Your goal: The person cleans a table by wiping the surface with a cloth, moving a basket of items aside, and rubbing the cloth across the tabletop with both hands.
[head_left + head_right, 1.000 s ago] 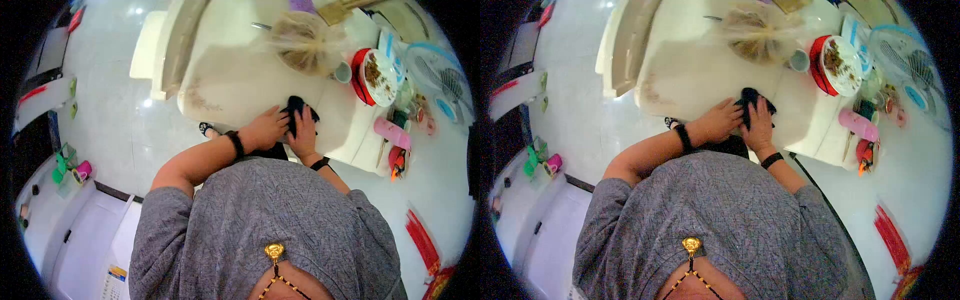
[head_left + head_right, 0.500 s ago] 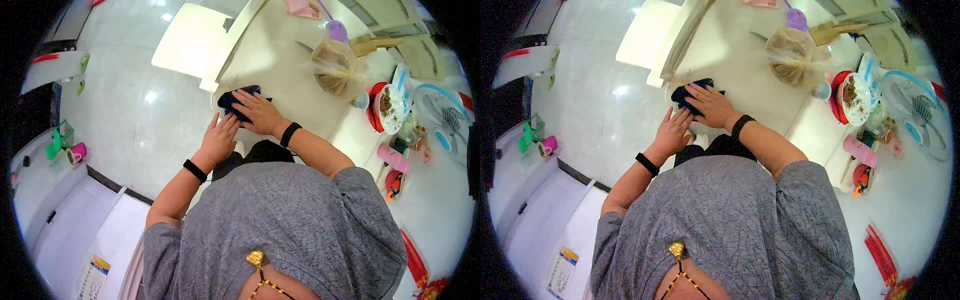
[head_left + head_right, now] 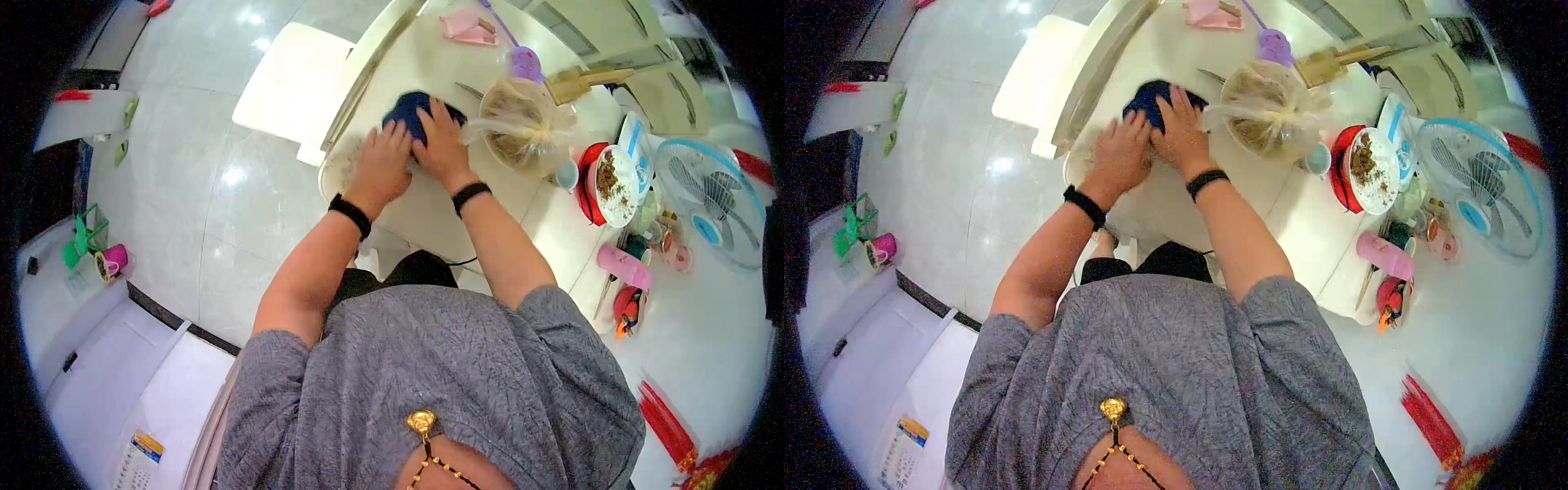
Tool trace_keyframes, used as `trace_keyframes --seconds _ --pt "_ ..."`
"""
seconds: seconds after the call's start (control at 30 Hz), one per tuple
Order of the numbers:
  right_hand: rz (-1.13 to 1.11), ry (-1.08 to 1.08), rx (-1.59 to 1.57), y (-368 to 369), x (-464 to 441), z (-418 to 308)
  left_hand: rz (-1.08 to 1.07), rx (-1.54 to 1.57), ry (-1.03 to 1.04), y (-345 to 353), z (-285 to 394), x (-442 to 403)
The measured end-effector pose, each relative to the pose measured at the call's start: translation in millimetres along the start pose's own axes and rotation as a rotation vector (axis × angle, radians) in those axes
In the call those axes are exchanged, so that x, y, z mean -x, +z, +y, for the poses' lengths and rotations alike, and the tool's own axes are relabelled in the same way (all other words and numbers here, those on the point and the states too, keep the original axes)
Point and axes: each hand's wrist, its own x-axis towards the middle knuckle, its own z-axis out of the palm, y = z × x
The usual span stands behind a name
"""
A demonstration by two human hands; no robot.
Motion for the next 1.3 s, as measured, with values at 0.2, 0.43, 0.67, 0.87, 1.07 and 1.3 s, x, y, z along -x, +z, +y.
trace_keyframes --seconds 0.2,0.43,0.67,0.87,1.07,1.3 --pt "-0.136 0.006 0.097 -12 76 -20 -0.206 0.047 0.133 -10 29 60" --pt "-0.162 -0.128 0.070 -8 1 -4 -0.218 0.017 0.018 -16 9 8" --pt "-0.134 -0.049 0.049 -1 -60 -7 0.063 -0.031 -0.059 5 -21 -20" --pt "-0.126 -0.200 0.095 16 -16 -30 -0.027 0.040 -0.095 -7 -15 38" --pt "-0.166 -0.185 0.086 41 49 -86 0.027 0.101 0.034 0 -40 120" --pt "-0.049 -0.116 0.079 89 78 -148 0.153 0.222 0.213 -22 -104 165"
